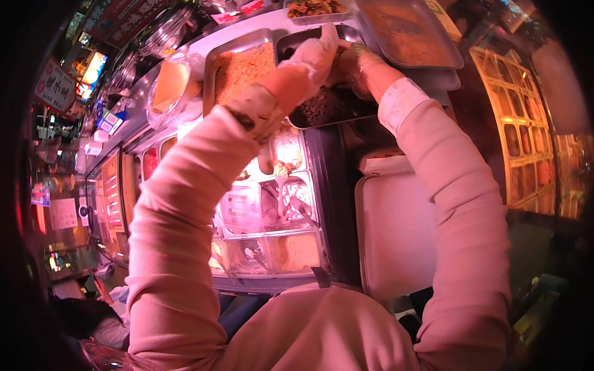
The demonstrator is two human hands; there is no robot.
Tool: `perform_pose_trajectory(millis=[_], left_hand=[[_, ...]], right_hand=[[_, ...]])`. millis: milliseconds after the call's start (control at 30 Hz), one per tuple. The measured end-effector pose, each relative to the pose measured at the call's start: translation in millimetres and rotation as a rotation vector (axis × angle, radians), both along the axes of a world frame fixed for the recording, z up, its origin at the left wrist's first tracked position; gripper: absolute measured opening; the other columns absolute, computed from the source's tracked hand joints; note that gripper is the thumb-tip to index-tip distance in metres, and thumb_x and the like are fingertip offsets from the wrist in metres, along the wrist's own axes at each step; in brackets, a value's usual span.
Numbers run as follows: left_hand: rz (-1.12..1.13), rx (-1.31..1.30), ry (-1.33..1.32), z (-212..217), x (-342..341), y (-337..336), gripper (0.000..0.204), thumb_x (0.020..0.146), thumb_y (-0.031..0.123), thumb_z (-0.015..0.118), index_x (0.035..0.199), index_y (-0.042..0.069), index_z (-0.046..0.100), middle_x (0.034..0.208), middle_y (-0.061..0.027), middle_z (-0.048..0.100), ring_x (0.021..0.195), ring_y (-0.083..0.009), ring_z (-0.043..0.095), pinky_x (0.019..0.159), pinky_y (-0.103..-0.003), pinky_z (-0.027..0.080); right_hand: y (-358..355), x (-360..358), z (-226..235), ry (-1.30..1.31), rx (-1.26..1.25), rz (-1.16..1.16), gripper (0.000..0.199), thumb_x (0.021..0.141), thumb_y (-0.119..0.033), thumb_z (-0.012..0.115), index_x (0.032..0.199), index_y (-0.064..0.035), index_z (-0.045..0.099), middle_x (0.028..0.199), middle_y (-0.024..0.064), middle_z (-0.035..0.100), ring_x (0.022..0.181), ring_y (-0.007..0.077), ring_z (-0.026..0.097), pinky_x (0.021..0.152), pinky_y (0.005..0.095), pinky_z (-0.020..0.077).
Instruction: The person scoops a white base from a refrigerated bin, adds colorful toppings, and wraps the mixture in a thin sheet. They then roll the bundle, coat it in a brown crumbly topping, and place it into a plastic bag. Finally, they open a styrofoam container and scoop additional white base into it.
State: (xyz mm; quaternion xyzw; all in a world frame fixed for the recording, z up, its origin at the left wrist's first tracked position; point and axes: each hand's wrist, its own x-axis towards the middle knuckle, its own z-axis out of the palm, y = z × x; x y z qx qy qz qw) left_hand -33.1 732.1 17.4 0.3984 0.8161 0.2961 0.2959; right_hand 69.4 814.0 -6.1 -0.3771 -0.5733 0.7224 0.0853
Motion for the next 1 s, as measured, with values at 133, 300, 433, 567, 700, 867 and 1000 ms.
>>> perform_pose_trajectory(millis=[133,300,433,567,700,867,1000], left_hand=[[-0.206,0.232,-0.105,16.4,-48.9,-4.7,0.06,0.109,0.049,0.038,0.149,0.008,0.055,0.149,-0.009,0.058,0.139,-0.0235,0.051,0.116,-0.04,0.038],[-0.153,0.585,-0.214,-15.1,-53.6,-5.7,0.075,0.106,0.062,0.042,0.147,0.0,0.054,0.143,-0.0138,0.061,0.13,-0.0224,0.057,0.116,-0.036,0.038],[0.141,0.827,-0.677,-46.0,-20.9,-10.1,0.082,0.101,0.071,0.045,0.132,-0.002,0.064,0.128,-0.0138,0.068,0.115,-0.0211,0.065,0.105,-0.035,0.049],[0.475,0.903,-1.051,-44.2,2.7,5.3,0.047,0.098,0.044,0.069,0.113,0.0,0.073,0.103,-0.0141,0.075,0.087,-0.0277,0.071,0.085,-0.041,0.057],[0.611,0.98,-1.03,-38.4,-0.8,9.5,0.04,0.093,0.035,0.066,0.093,-0.004,0.074,0.09,-0.0128,0.073,0.081,-0.0224,0.066,0.081,-0.038,0.051],[0.654,1.032,-1.267,-44.4,5.1,12.7,0.028,0.088,0.024,0.068,0.093,-0.003,0.075,0.09,-0.0102,0.072,0.08,-0.0223,0.066,0.079,-0.034,0.052],[0.617,1.065,-1.322,-30.8,-1.2,6.0,0.023,0.087,0.023,0.075,0.094,0.001,0.071,0.089,-0.0106,0.072,0.075,-0.0262,0.068,0.072,-0.038,0.056]], right_hand=[[-8.6,16.1,36.1,0.145,-0.186,-0.166,0.071,0.079,0.015,0.046,0.143,-0.0151,0.055,0.128,0.0106,0.064,0.109,0.0327,0.065,0.088,0.0595,0.0596],[2.8,24.9,25.2,0.382,-0.291,-0.139,0.092,0.067,0.024,0.039,0.152,-0.0118,0.047,0.136,0.0148,0.059,0.119,0.039,0.064,0.098,0.0665,0.0532],[-9.2,3.4,7.2,0.306,-0.3,-0.17,0.082,0.069,0.022,0.04,0.144,-0.0078,0.051,0.128,0.0167,0.065,0.116,0.0361,0.068,0.095,0.0637,0.0558],[1.7,-2.7,-5.4,0.104,-0.06,-0.016,0.064,0.068,0.019,0.045,0.125,-0.0037,0.062,0.114,0.0141,0.071,0.098,0.0352,0.073,0.083,0.0548,0.0608],[-15.4,-8.6,32.5,0.132,-0.024,-0.056,0.061,0.066,0.018,0.043,0.122,0.0032,0.06,0.112,0.0161,0.068,0.098,0.031,0.071,0.077,0.0392,0.0574],[-17.1,-7.2,33.2,0.065,0.072,-0.02,0.061,0.068,0.018,0.04,0.124,0.0039,0.061,0.114,0.0172,0.069,0.105,0.0314,0.071,0.081,0.0388,0.058],[-20.2,-20.8,47.5,0.075,0.113,-0.057,0.06,0.069,0.018,0.04,0.122,0.0021,0.064,0.114,0.014,0.07,0.108,0.0289,0.071,0.084,0.0406,0.0595]])
